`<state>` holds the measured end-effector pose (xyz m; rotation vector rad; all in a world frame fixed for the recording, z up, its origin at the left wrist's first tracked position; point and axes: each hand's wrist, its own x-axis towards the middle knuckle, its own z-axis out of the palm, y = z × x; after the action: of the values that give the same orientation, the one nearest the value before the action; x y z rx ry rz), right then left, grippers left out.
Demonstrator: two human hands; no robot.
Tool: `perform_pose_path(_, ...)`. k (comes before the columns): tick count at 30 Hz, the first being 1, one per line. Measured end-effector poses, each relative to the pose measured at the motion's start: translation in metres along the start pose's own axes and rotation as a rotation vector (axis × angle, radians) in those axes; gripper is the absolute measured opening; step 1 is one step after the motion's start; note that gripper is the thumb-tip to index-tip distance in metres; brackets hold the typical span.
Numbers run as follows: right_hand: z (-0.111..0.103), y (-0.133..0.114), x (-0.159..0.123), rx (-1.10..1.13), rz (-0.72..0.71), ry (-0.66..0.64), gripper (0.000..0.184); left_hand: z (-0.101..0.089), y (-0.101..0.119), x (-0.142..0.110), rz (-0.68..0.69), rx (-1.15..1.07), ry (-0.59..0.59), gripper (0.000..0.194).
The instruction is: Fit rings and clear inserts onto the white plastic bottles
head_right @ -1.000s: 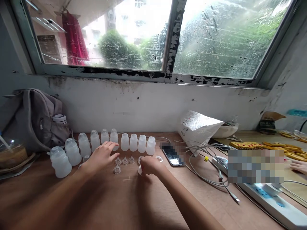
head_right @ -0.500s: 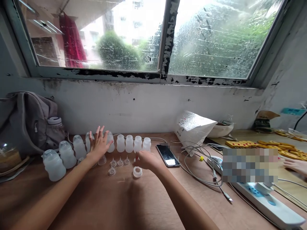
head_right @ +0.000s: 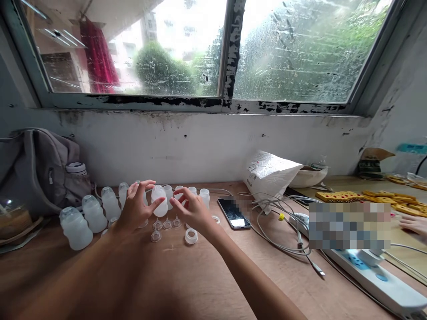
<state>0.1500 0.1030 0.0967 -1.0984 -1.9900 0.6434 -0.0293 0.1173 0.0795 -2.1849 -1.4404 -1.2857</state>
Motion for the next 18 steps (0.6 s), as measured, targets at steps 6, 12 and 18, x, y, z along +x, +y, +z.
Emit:
perform_pose_path(6,0.001,-0.017,-0.011,-0.104,-0.030,0.084,0.031,-0.015,0.033,-0.005,0.067,-0.251,-0.159,0.046)
perform_pose_path(12,-0.001,-0.009,-0.005,0.004,0.060,0.137,0.031,-0.009,0.034,-0.011,-0.150,-0.451,-0.482,0.060)
perform_pose_path(18,0.006,0.009,0.003,-0.072,0.080,0.142,0.035,0.004,0.035,-0.017,-0.257,-0.527,-0.659,0.037)
